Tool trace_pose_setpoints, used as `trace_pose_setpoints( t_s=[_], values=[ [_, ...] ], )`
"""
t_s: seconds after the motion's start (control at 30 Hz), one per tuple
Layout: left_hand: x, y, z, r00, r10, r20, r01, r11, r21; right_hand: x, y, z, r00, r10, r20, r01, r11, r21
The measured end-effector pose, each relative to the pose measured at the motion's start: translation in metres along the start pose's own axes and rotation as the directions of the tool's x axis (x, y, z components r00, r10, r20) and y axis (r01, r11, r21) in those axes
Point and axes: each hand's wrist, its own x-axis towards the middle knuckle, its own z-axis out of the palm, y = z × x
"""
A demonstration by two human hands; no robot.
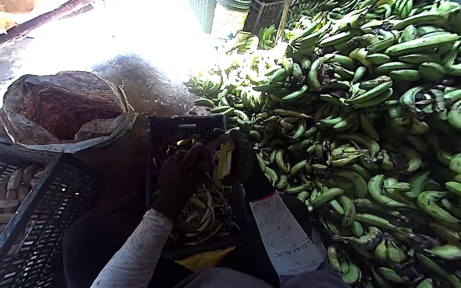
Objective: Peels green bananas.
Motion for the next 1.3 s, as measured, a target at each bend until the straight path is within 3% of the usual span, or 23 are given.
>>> trace_pose_setpoints(
  t_s=[0.07, 0.13, 0.27, 0.33, 0.4, 0.47, 0.57, 0.63, 0.73, 0.8, 0.87, 0.93, 1.07, 1.17, 1.3],
  values=[
    [-0.003, -0.001, 0.002, 1.000, 0.022, -0.014, -0.022, 1.000, -0.002, -0.002, 0.006, 0.001, 0.991, 0.099, -0.094, -0.104, 0.993, -0.052],
    [-0.005, -0.003, 0.005, 1.000, 0.000, 0.004, 0.000, 0.999, -0.038, -0.003, 0.013, -0.004, 0.987, 0.103, -0.126, -0.124, 0.978, -0.168],
    [0.006, -0.005, -0.004, 0.973, -0.194, 0.125, 0.215, 0.957, -0.192, -0.007, 0.019, -0.007, 0.991, 0.124, 0.057, -0.095, 0.926, -0.365],
    [0.012, -0.012, -0.011, 0.938, -0.276, 0.210, 0.322, 0.917, -0.237, -0.006, 0.021, -0.002, 0.981, 0.176, 0.079, -0.139, 0.927, -0.348],
    [0.011, -0.013, -0.015, 0.926, -0.301, 0.229, 0.359, 0.888, -0.286, -0.004, 0.022, -0.008, 0.978, 0.199, 0.056, -0.186, 0.965, -0.184],
    [0.006, -0.013, -0.012, 0.952, -0.231, 0.199, 0.281, 0.919, -0.276, -0.004, 0.016, -0.011, 0.982, 0.188, 0.009, -0.188, 0.982, 0.006],
    [-0.004, -0.011, -0.002, 0.993, 0.044, 0.107, -0.032, 0.994, -0.105, -0.002, 0.010, -0.023, 0.972, 0.232, -0.026, -0.215, 0.932, 0.290],
    [-0.013, -0.006, 0.002, 0.978, 0.205, 0.049, -0.204, 0.979, -0.025, -0.003, 0.006, -0.026, 0.957, 0.286, -0.039, -0.248, 0.884, 0.397],
    [-0.020, 0.002, 0.008, 0.942, 0.335, 0.006, -0.335, 0.940, 0.063, -0.002, 0.003, -0.027, 0.910, 0.414, -0.031, -0.345, 0.796, 0.497],
    [-0.018, 0.006, 0.012, 0.964, 0.261, 0.059, -0.262, 0.965, 0.021, 0.000, 0.011, -0.028, 0.917, 0.398, -0.006, -0.359, 0.833, 0.420],
    [-0.012, 0.010, 0.010, 0.981, 0.067, 0.184, -0.055, 0.996, -0.071, 0.000, 0.021, -0.026, 0.961, 0.256, 0.103, -0.276, 0.912, 0.305],
    [-0.004, 0.007, 0.010, 0.972, -0.104, 0.210, 0.142, 0.975, -0.173, -0.003, 0.023, -0.019, 0.974, 0.146, 0.175, -0.180, 0.964, 0.196],
    [0.006, -0.009, 0.003, 0.899, -0.353, 0.259, 0.420, 0.863, -0.281, -0.004, 0.018, -0.007, 0.942, 0.311, 0.124, -0.328, 0.933, 0.147],
    [0.006, -0.015, -0.005, 0.891, -0.375, 0.257, 0.444, 0.840, -0.313, -0.001, 0.015, -0.015, 0.922, 0.378, 0.088, -0.388, 0.891, 0.237],
    [-0.007, -0.015, -0.006, 0.955, -0.072, 0.286, 0.169, 0.928, -0.331, -0.001, 0.020, -0.034, 0.944, 0.327, -0.043, -0.300, 0.906, 0.299]
  ],
)
